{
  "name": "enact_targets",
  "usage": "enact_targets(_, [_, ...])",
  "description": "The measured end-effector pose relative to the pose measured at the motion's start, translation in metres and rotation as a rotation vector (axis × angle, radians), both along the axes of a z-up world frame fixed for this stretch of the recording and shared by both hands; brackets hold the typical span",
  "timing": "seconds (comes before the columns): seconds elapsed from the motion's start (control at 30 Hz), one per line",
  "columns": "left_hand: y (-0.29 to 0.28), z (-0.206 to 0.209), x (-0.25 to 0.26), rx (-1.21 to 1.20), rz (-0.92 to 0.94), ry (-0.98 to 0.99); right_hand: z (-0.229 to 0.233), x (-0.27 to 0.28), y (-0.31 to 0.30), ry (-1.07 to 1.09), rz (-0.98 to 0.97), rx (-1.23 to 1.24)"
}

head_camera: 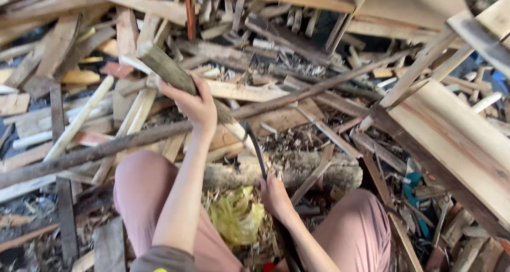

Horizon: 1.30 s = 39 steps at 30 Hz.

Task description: Carving a wooden branch with a knife

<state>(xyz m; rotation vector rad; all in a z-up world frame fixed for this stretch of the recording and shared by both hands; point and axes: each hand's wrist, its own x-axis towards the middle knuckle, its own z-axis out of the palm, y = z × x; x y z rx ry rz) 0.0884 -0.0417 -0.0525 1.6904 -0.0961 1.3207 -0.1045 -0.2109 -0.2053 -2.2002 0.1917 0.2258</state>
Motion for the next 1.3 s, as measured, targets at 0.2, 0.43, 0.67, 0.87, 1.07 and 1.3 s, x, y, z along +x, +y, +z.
enact_targets(0.2, [0.013,0.005,-0.003,-0.031,-0.062,0.007,-0.004,0.006,-0.014,0.407,-0.081,0.134])
enact_targets(0.43, [0.022,-0.011,-0.005,-0.018,0.035,0.039,-0.054,-0.03,-0.009,0.092,0.027,-0.266])
enact_targets(0.67, [0.039,0.007,-0.006,-0.399,-0.415,-0.053,-0.088,-0.009,-0.026,0.275,0.032,-0.35])
enact_targets(0.87, [0.111,0.057,-0.036,-0.783,-0.898,-0.193,-0.022,-0.003,-0.052,0.383,0.059,-0.018])
enact_targets(1.07, [0.16,0.056,-0.061,-1.037,-1.289,-0.355,0.064,0.0,-0.075,-0.101,-0.075,0.955])
enact_targets(1.3, [0.163,0.029,-0.048,-1.358,-1.873,-0.572,0.058,-0.02,-0.078,-0.074,0.176,1.471])
